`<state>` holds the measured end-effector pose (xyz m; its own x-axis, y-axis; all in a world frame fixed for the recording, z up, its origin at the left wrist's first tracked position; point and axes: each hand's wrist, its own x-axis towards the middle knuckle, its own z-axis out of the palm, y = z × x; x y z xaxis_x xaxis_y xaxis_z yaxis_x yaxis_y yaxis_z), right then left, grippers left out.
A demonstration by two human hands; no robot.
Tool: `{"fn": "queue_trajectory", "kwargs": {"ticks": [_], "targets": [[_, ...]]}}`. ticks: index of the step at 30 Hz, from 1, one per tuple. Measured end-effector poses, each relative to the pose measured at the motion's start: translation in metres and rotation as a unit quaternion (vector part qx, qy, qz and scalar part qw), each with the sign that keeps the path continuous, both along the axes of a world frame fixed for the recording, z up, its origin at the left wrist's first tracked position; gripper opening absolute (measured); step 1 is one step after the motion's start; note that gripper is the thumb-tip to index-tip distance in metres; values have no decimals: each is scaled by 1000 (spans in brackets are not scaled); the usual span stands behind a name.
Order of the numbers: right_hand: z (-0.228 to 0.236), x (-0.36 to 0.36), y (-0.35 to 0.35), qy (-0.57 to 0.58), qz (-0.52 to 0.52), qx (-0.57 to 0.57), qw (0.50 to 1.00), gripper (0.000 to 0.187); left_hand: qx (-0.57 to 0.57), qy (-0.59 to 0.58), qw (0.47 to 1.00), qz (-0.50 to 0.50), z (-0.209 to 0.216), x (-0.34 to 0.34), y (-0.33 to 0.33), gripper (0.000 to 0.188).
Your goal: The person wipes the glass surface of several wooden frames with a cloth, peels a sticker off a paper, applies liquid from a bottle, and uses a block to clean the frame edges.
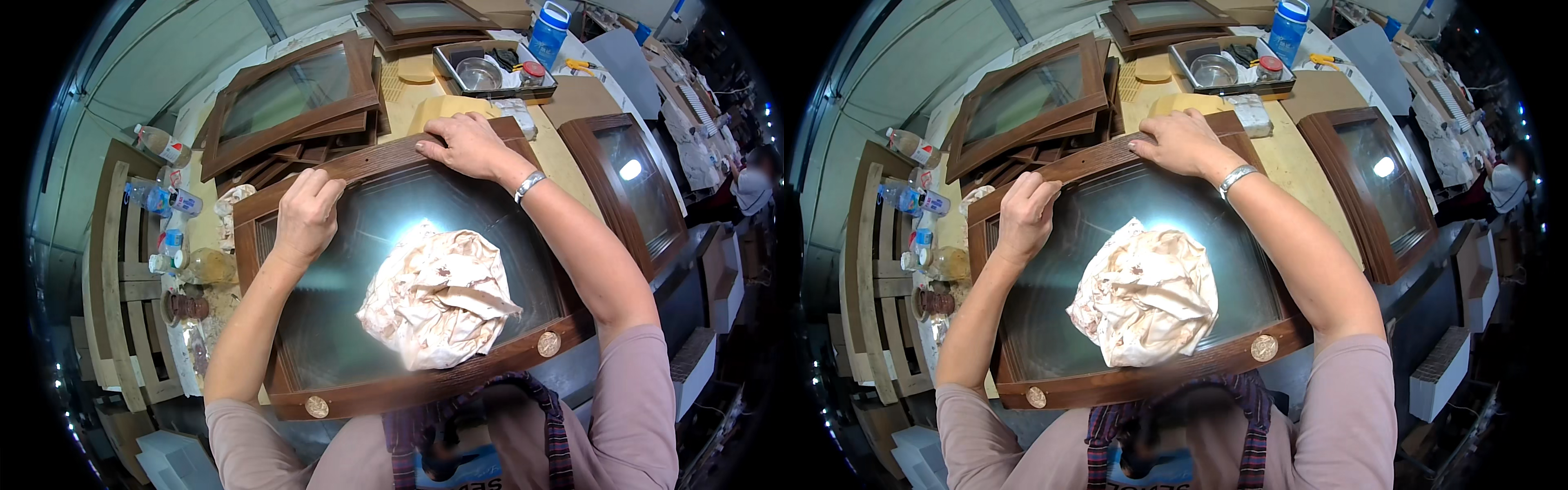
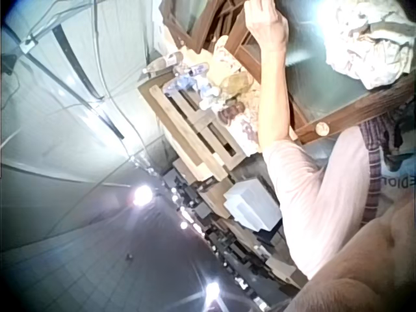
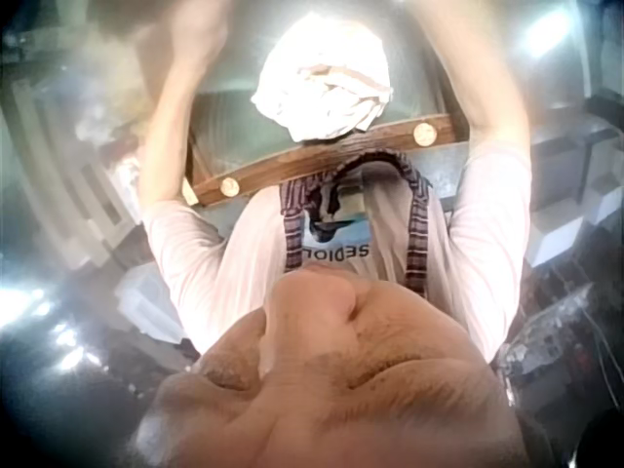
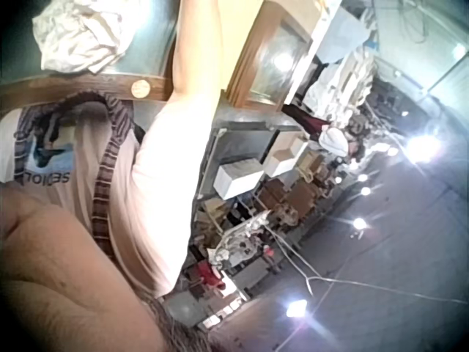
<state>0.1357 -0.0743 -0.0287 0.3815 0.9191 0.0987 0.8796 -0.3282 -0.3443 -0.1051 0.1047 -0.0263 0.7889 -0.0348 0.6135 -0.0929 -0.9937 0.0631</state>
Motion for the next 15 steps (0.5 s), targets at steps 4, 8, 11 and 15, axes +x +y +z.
{"fn": "queue_trajectory", "kwargs": {"ticks": [4,8,11,15], "targets": [[-1,2,1,-6,-1,-4,1000,40,-7,28,1000,8,3,3,2,18],[1,1,2,-4,-1,-9,1000,43,-50,75,996,15,8,7,9,16],[3,0,2,2,-7,-19,1000,45,-110,110,988,21,15,9,10,14],[3,0,2,-1,-3,-19,1000,46,-168,132,976,26,19,10,12,13]]}}
